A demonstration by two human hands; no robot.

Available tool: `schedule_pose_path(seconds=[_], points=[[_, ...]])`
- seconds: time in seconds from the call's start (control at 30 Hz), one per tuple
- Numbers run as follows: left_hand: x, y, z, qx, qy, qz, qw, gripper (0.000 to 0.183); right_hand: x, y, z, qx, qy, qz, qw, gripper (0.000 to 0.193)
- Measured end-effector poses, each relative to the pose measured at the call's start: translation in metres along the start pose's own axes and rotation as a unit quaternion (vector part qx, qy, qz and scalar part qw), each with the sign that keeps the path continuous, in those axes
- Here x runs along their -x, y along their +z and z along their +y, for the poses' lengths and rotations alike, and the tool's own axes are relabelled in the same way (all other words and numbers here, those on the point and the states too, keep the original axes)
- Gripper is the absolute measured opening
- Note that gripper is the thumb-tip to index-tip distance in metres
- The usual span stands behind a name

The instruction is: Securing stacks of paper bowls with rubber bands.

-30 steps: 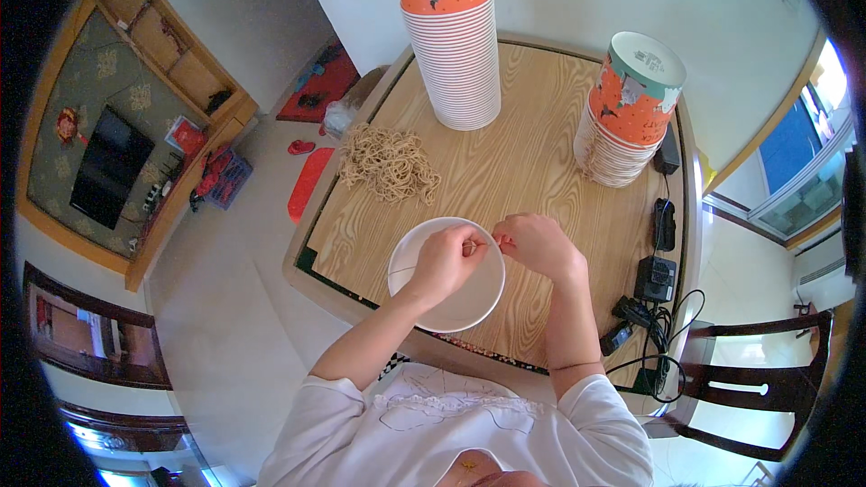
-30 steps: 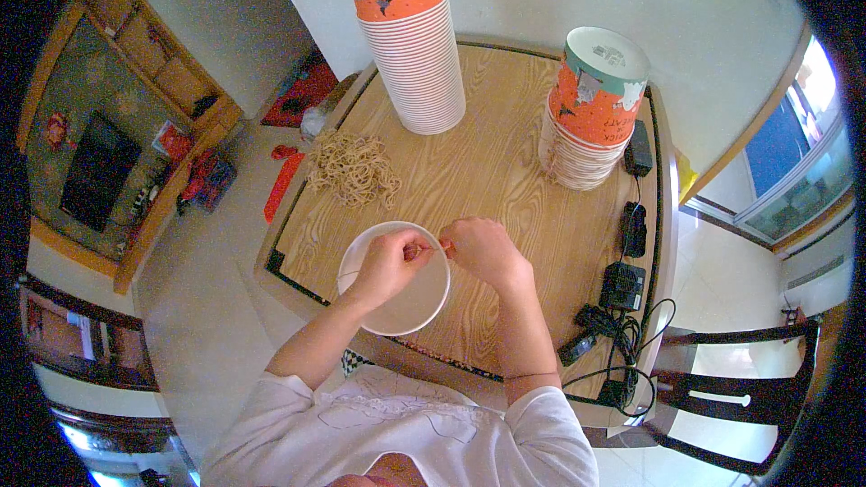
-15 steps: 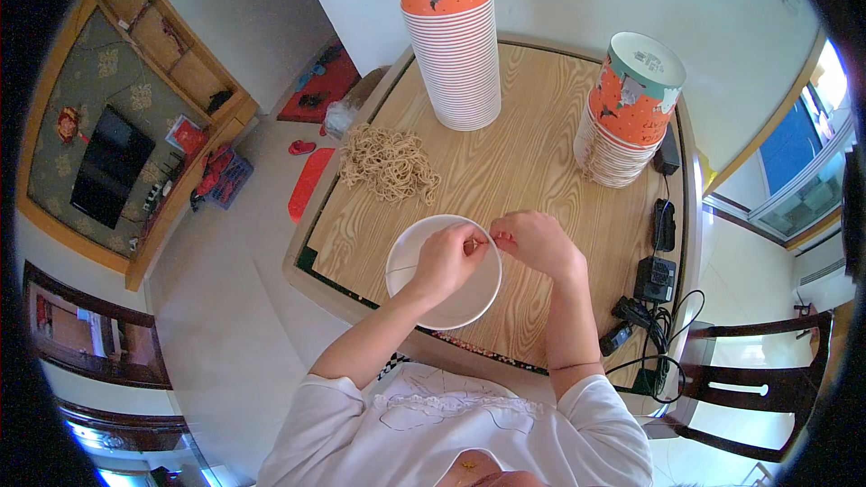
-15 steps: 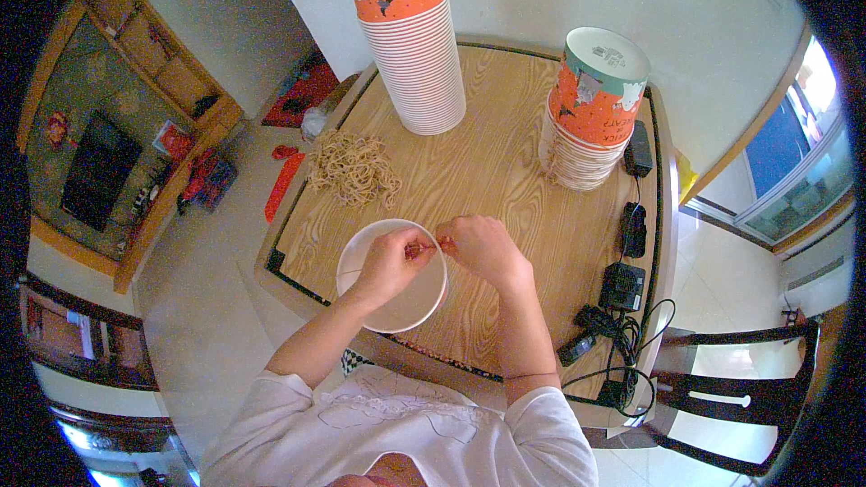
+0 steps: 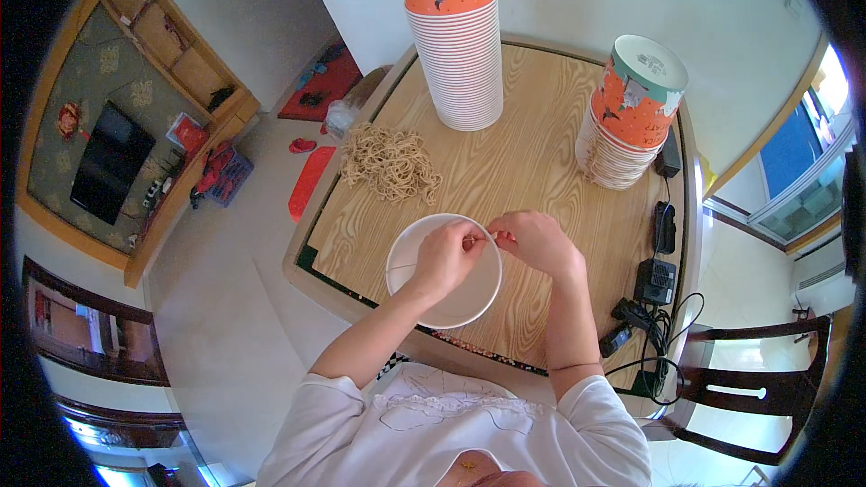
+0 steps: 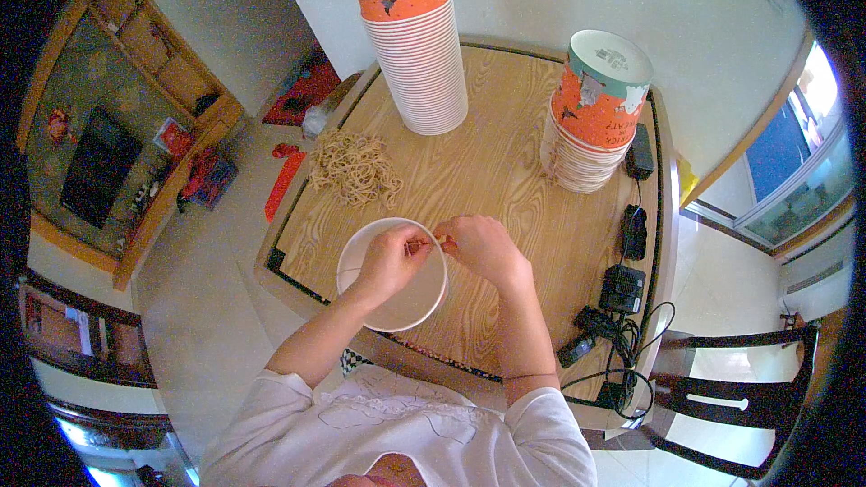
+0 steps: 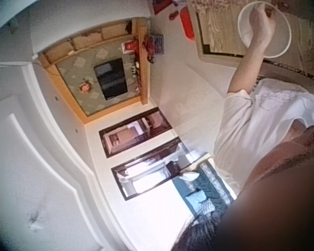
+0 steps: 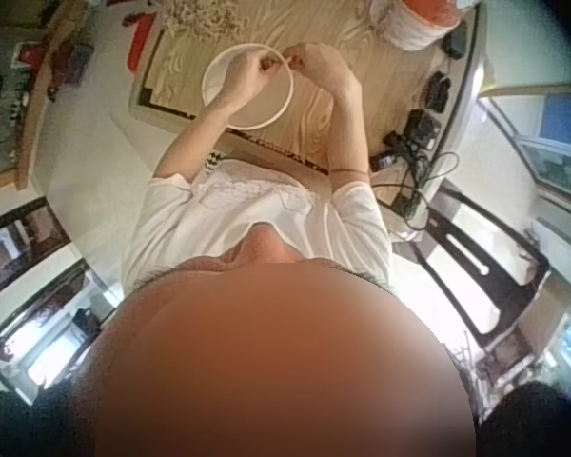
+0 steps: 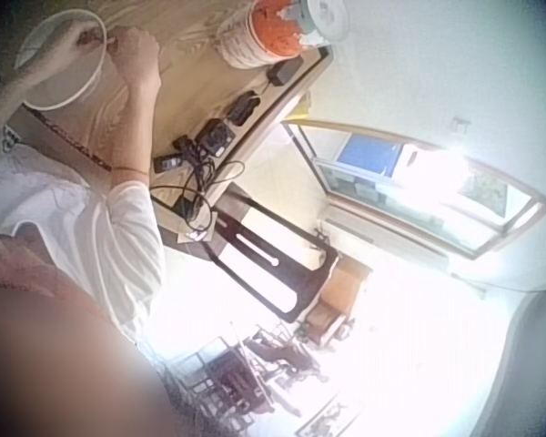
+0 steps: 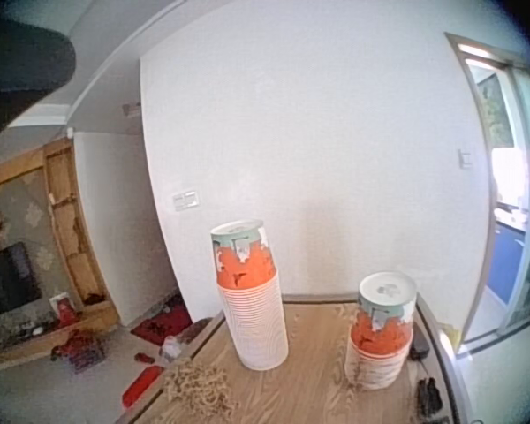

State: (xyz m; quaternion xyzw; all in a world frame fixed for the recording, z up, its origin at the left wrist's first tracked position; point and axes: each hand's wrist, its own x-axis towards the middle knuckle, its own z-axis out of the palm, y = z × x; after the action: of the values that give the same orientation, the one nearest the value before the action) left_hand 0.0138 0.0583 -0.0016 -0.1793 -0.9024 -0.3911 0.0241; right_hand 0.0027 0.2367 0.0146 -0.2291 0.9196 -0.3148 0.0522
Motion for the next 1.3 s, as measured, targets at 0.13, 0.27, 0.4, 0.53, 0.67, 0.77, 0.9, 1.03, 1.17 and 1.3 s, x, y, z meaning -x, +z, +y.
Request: schedule_pose_path(seconds=[0.13, 0.27, 0.4, 0.53, 0.67, 0.77, 0.9, 1.03, 1.17, 1.3], points=[[0.000, 0.000, 0.000, -0.007, 0.001, 0.008, 1.000, 0.008, -0.001, 0.002, 0.003, 0.006, -0.013, 0.016, 1.000, 0.018], [0.000, 0.000, 0.000, -0.005, 0.003, 0.012, 1.000, 0.008, -0.002, 0.001, 0.003, 0.000, -0.018, 0.014, 1.000, 0.016], [-0.001, 0.002, -0.002, -0.007, -0.002, 0.011, 1.000, 0.008, -0.003, 0.004, 0.003, 0.018, -0.012, 0.011, 1.000, 0.017], [-0.002, 0.004, -0.007, -0.034, 0.003, 0.023, 0.999, 0.008, -0.004, 0.007, 0.002, 0.002, 0.007, 0.031, 0.999, 0.020], [-0.003, 0.001, -0.010, -0.013, -0.007, 0.045, 0.999, 0.009, -0.003, 0.003, 0.001, 0.019, 0.014, 0.029, 0.999, 0.021], [-0.001, -0.009, -0.005, 0.065, -0.041, 0.047, 0.996, 0.012, 0.005, -0.013, -0.002, -0.034, 0.045, 0.072, 0.996, 0.024], [0.002, -0.019, -0.004, 0.190, -0.055, -0.001, 0.980, 0.013, 0.009, -0.022, -0.014, -0.107, -0.107, 0.140, 0.979, 0.029], [0.001, -0.034, 0.009, 0.371, -0.195, -0.104, 0.902, 0.011, 0.005, -0.012, -0.020, -0.167, -0.138, 0.122, 0.968, 0.023], [0.002, -0.037, 0.004, 0.430, -0.219, -0.130, 0.866, 0.012, 0.002, -0.011, -0.021, -0.139, -0.177, 0.142, 0.964, 0.016], [0.002, -0.035, 0.004, 0.414, -0.214, -0.105, 0.878, 0.011, 0.003, -0.013, -0.019, -0.124, -0.172, 0.146, 0.966, 0.010]])
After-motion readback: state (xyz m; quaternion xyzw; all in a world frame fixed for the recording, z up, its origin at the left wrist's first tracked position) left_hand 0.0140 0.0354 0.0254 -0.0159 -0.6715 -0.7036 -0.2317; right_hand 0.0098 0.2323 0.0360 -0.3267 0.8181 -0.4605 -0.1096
